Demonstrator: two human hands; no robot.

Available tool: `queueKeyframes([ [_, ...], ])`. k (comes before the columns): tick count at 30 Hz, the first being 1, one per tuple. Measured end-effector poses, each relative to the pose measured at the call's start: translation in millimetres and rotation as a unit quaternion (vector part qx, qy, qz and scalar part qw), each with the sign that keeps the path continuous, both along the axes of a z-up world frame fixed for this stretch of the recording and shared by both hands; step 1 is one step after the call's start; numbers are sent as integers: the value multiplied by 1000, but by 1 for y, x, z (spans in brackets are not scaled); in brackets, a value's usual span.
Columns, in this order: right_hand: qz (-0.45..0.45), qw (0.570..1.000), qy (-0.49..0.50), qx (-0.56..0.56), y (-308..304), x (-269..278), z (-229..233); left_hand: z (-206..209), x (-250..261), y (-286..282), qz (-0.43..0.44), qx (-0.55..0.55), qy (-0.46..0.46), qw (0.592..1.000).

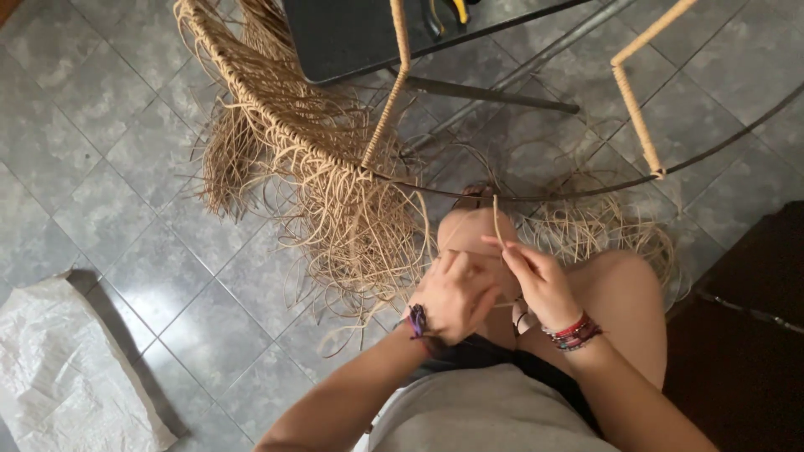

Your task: Weaving and tying natural fibers onto a metal frame to create a decorative item.

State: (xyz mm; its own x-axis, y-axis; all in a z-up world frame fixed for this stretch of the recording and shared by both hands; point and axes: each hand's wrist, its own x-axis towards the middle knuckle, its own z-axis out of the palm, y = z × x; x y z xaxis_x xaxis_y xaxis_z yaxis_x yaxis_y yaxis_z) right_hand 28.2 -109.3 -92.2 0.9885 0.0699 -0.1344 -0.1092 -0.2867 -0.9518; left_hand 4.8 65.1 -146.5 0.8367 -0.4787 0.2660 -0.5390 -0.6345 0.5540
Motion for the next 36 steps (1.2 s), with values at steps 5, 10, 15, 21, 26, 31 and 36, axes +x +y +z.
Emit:
queueKeyframes([
  [5,103,977,-59,-176,-28,4,-32,4,59,-15,58,-39,130,989],
  [10,22,883,-231,-407,-30,19,-40,-5,125,-43,153,20,209,966],
  [15,35,866,-346,-359,-37,26,-31,26,130,-36,150,15,248,957],
  [21,25,996,11,-87,-33,30,-35,-3,53,-9,46,-121,-196,972],
  [26,-40,991,79,104,-23,17,-53,-25,52,-3,22,-126,-198,972],
  [31,-24,992,-87,-86,-14,21,-45,-87,31,2,-56,-303,231,923],
  [36,-34,948,-246,-197,-13,13,-40,-26,44,18,38,-439,625,645],
])
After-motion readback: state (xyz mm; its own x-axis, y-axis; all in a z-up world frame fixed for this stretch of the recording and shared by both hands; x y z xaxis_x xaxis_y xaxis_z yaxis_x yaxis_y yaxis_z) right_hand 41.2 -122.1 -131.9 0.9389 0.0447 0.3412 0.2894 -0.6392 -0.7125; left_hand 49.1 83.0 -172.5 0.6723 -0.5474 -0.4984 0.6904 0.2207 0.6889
